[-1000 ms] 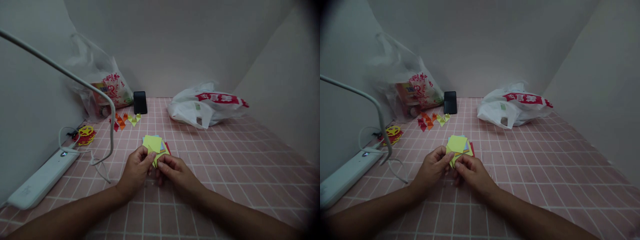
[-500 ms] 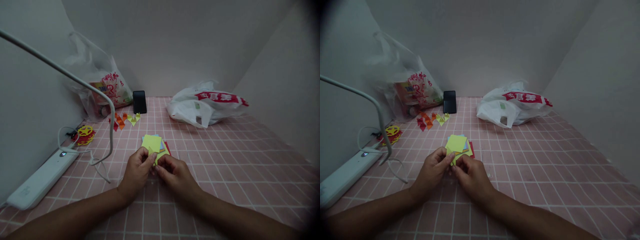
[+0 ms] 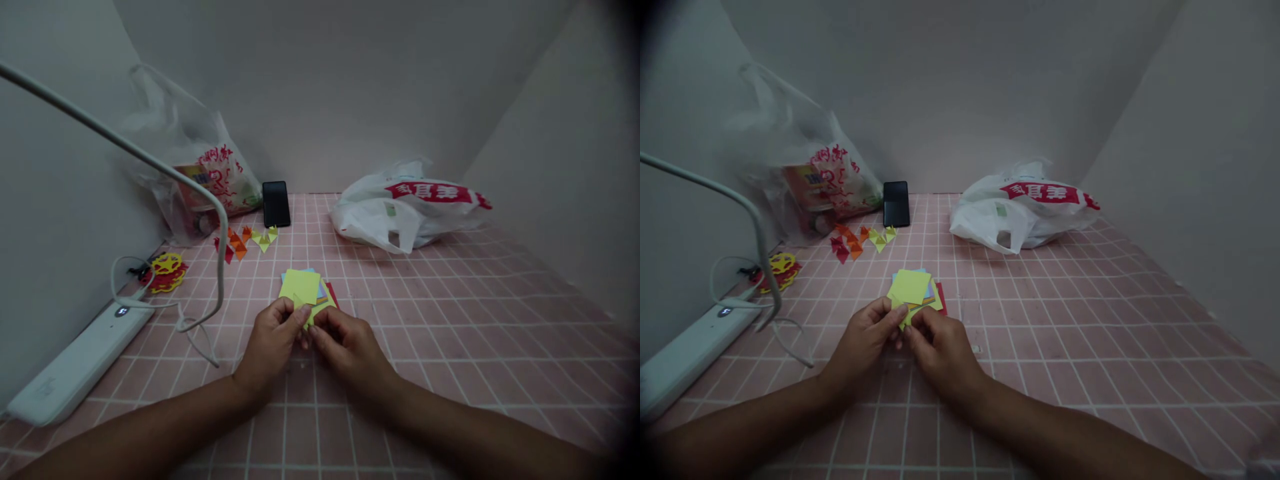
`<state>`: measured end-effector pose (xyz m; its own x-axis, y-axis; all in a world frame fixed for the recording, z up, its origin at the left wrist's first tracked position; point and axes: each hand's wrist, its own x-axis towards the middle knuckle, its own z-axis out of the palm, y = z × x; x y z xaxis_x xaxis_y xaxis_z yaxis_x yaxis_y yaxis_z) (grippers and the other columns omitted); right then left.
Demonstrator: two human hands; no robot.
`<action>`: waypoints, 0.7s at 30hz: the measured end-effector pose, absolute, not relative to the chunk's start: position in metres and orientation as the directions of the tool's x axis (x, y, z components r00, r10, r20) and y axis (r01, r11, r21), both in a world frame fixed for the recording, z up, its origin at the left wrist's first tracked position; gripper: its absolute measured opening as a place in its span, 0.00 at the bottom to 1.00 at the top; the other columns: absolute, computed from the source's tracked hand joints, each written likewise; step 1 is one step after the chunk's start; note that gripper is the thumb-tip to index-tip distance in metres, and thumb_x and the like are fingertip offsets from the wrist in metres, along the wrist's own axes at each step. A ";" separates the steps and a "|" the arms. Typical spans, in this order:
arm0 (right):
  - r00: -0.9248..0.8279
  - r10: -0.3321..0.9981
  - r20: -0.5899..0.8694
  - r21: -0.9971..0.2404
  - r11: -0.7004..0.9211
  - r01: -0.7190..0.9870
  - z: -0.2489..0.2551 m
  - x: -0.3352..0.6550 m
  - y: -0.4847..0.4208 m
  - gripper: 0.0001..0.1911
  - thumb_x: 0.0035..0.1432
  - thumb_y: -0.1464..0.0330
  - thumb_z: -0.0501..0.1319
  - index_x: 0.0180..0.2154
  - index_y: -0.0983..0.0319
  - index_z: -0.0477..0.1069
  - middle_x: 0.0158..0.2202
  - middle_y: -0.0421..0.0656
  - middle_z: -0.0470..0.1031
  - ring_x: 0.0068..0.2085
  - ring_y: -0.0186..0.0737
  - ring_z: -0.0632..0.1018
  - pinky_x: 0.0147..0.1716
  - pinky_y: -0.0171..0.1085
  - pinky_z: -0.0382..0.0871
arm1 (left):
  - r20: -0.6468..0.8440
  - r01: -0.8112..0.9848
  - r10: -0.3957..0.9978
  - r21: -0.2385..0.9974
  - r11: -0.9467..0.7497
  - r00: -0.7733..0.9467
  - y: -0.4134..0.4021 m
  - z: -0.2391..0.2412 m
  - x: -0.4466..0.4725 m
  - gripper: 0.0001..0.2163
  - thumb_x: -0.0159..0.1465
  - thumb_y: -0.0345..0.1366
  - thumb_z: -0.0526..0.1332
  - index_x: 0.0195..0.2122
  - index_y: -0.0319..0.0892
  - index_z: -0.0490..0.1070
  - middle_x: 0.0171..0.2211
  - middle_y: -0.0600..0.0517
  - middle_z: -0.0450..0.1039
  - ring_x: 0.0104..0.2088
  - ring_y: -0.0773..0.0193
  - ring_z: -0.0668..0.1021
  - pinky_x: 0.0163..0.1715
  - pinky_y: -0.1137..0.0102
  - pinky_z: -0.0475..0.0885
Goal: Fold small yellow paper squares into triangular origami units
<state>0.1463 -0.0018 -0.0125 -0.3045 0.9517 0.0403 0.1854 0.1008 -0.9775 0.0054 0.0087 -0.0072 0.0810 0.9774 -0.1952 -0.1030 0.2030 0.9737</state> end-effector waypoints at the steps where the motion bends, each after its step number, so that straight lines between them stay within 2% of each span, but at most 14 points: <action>1: -0.302 0.952 0.050 -0.973 0.115 0.199 -0.012 0.147 -0.002 0.08 0.62 0.71 0.56 0.29 0.63 0.69 0.23 0.37 0.68 0.22 0.30 0.66 0.24 0.32 0.60 | -0.199 -0.114 0.977 0.972 0.207 0.081 0.008 -0.007 0.006 0.15 0.57 0.42 0.64 0.23 0.42 0.60 0.16 0.60 0.66 0.19 0.71 0.68 0.23 0.75 0.63; 6: -0.293 0.949 0.117 -0.949 0.195 0.249 -0.015 0.147 -0.002 0.10 0.63 0.71 0.55 0.28 0.62 0.68 0.22 0.37 0.67 0.23 0.31 0.66 0.25 0.32 0.59 | -0.216 -0.172 0.973 0.959 0.228 0.085 0.008 -0.009 0.007 0.15 0.56 0.43 0.66 0.24 0.42 0.60 0.16 0.60 0.66 0.19 0.71 0.71 0.24 0.75 0.65; 10: -0.284 0.954 0.089 -0.964 0.155 0.216 -0.016 0.148 -0.001 0.10 0.63 0.70 0.54 0.28 0.62 0.67 0.23 0.37 0.68 0.23 0.31 0.67 0.25 0.32 0.61 | -0.228 -0.219 0.964 0.942 0.255 0.140 0.009 -0.011 0.005 0.13 0.56 0.42 0.66 0.26 0.40 0.63 0.18 0.58 0.68 0.21 0.70 0.72 0.27 0.74 0.68; 14: -0.295 0.954 0.057 -0.976 0.116 0.187 -0.014 0.149 -0.001 0.10 0.64 0.69 0.53 0.29 0.62 0.66 0.24 0.39 0.70 0.22 0.31 0.69 0.24 0.32 0.63 | -0.246 -0.205 0.950 0.936 0.285 0.194 0.011 -0.012 0.002 0.13 0.55 0.42 0.67 0.26 0.39 0.66 0.19 0.56 0.70 0.22 0.70 0.73 0.27 0.74 0.68; 21: -0.332 0.939 0.085 -0.981 0.138 0.140 -0.013 0.148 0.000 0.10 0.64 0.71 0.52 0.30 0.62 0.67 0.24 0.38 0.70 0.22 0.31 0.69 0.24 0.32 0.64 | -0.234 -0.158 0.955 0.952 0.264 0.183 0.012 -0.014 0.001 0.14 0.57 0.43 0.66 0.23 0.40 0.65 0.16 0.58 0.67 0.18 0.71 0.71 0.24 0.74 0.65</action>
<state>0.1484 0.0000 -0.0131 -0.3321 0.9394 0.0846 0.1397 0.1378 -0.9806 0.0005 0.0120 -0.0143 0.1835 0.9547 -0.2341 -0.1576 0.2636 0.9517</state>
